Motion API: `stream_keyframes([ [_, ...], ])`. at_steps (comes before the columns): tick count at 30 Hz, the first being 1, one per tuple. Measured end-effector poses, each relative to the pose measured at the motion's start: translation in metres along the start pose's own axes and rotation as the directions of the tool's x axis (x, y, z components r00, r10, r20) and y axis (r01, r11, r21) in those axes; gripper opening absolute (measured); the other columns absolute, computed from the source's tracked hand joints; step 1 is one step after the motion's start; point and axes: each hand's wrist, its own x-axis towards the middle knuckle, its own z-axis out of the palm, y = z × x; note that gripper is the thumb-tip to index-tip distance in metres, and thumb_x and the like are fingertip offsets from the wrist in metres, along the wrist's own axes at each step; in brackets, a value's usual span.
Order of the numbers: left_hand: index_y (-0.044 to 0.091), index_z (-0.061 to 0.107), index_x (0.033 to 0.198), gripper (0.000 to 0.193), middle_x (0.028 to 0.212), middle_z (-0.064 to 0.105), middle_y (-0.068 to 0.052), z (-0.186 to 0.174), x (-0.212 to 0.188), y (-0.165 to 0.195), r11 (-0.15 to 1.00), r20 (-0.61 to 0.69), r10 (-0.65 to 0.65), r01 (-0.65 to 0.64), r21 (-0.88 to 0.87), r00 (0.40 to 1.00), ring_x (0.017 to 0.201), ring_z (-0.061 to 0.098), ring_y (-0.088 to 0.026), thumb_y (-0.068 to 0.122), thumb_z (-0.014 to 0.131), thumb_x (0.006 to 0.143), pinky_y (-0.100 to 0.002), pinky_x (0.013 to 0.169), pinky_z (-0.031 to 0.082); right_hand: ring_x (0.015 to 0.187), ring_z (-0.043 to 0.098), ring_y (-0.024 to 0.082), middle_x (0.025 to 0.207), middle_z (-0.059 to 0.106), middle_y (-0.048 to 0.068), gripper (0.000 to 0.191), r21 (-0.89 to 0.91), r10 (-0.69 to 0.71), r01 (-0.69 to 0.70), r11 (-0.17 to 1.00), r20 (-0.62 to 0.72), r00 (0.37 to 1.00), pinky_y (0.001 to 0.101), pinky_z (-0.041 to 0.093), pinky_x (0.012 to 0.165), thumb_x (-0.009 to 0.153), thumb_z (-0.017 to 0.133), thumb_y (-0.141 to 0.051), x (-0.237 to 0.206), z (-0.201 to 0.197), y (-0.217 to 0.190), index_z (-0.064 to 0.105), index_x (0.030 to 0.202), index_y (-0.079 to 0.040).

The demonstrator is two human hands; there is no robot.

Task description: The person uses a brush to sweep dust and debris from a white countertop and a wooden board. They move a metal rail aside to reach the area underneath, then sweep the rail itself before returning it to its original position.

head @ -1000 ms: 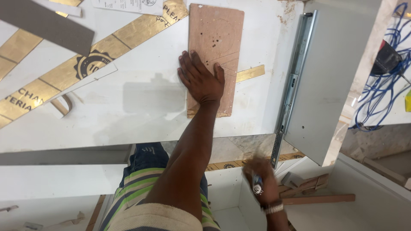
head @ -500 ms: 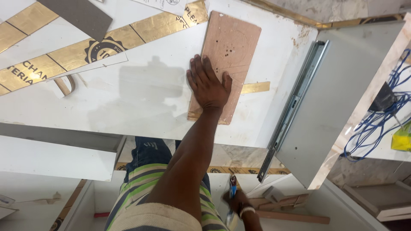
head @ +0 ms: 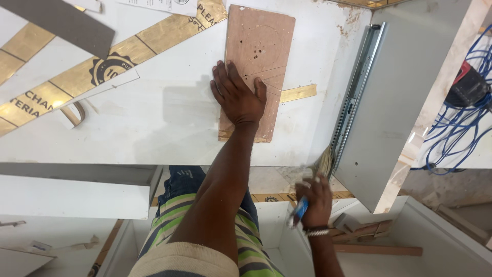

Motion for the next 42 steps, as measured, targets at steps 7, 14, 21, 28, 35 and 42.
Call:
stream_keyframes([
  [7,-0.004,0.029,0.154,0.08,0.16,0.03,-0.027,0.001,-0.003,0.001,1.0,0.013,0.014,-0.014,-0.025,1.0,0.153,0.026,-0.043,0.044,0.057,0.096,-0.06,0.125,0.022,0.112,0.069,0.036,0.112,0.075,0.017,0.029,-0.136,0.617,-0.735,0.664,0.655,0.436,0.0455,0.053,0.1,0.082,0.079,-0.033,-0.138,0.035,0.01,0.079,0.103,-0.012],
  [14,-0.004,0.029,0.154,0.078,0.16,0.029,-0.028,0.004,-0.008,-0.004,0.999,-0.022,0.041,-0.04,0.01,0.999,0.153,0.026,-0.043,0.044,0.056,0.099,-0.059,0.125,0.022,0.125,0.059,0.037,0.115,0.072,0.011,0.018,0.087,0.202,-0.183,0.979,-0.358,0.912,0.0506,0.053,0.102,0.09,0.081,-0.014,-0.033,-0.026,-0.035,0.073,0.105,-0.012],
  [21,-0.003,0.029,0.155,0.078,0.162,0.029,-0.027,0.002,-0.007,-0.006,1.0,0.004,0.027,-0.027,-0.009,1.0,0.155,0.026,-0.042,0.046,0.053,0.099,-0.058,0.127,0.022,0.124,0.061,0.033,0.129,0.068,0.011,0.024,0.025,0.424,-0.426,0.904,0.067,0.903,0.0476,0.055,0.097,0.08,0.082,-0.021,-0.016,-0.032,-0.049,0.075,0.103,-0.015],
  [28,-0.003,0.03,0.155,0.077,0.162,0.03,-0.027,-0.002,-0.003,-0.008,0.997,0.005,0.004,-0.003,-0.074,1.0,0.155,0.026,-0.042,0.045,0.052,0.1,-0.058,0.127,0.021,0.11,0.064,0.037,0.119,0.068,0.016,0.045,-0.007,0.178,-0.197,0.98,0.464,0.868,0.0481,0.054,0.088,0.08,0.083,-0.026,-0.015,-0.04,-0.035,0.07,0.119,-0.009],
  [35,-0.002,0.031,0.157,0.076,0.162,0.03,-0.024,-0.003,-0.001,-0.009,0.997,0.036,-0.003,0.006,-0.083,0.999,0.156,0.026,-0.04,0.044,0.051,0.1,-0.056,0.129,0.021,0.113,0.064,0.02,0.119,0.067,0.003,0.048,0.607,0.426,-0.286,0.741,-0.096,0.9,0.04,0.056,0.096,0.094,0.075,-0.029,0.027,-0.057,-0.039,0.051,0.133,-0.011],
  [42,-0.001,0.03,0.156,0.076,0.162,0.03,-0.025,-0.001,-0.002,-0.011,0.996,0.038,0.007,-0.003,-0.089,0.999,0.155,0.026,-0.041,0.046,0.05,0.1,-0.056,0.128,0.021,0.102,0.076,0.033,0.099,0.08,0.013,0.028,-0.347,0.768,-0.744,0.571,0.545,0.336,0.0444,0.059,0.089,0.091,0.075,-0.048,-0.026,-0.046,-0.06,0.076,0.097,-0.02],
])
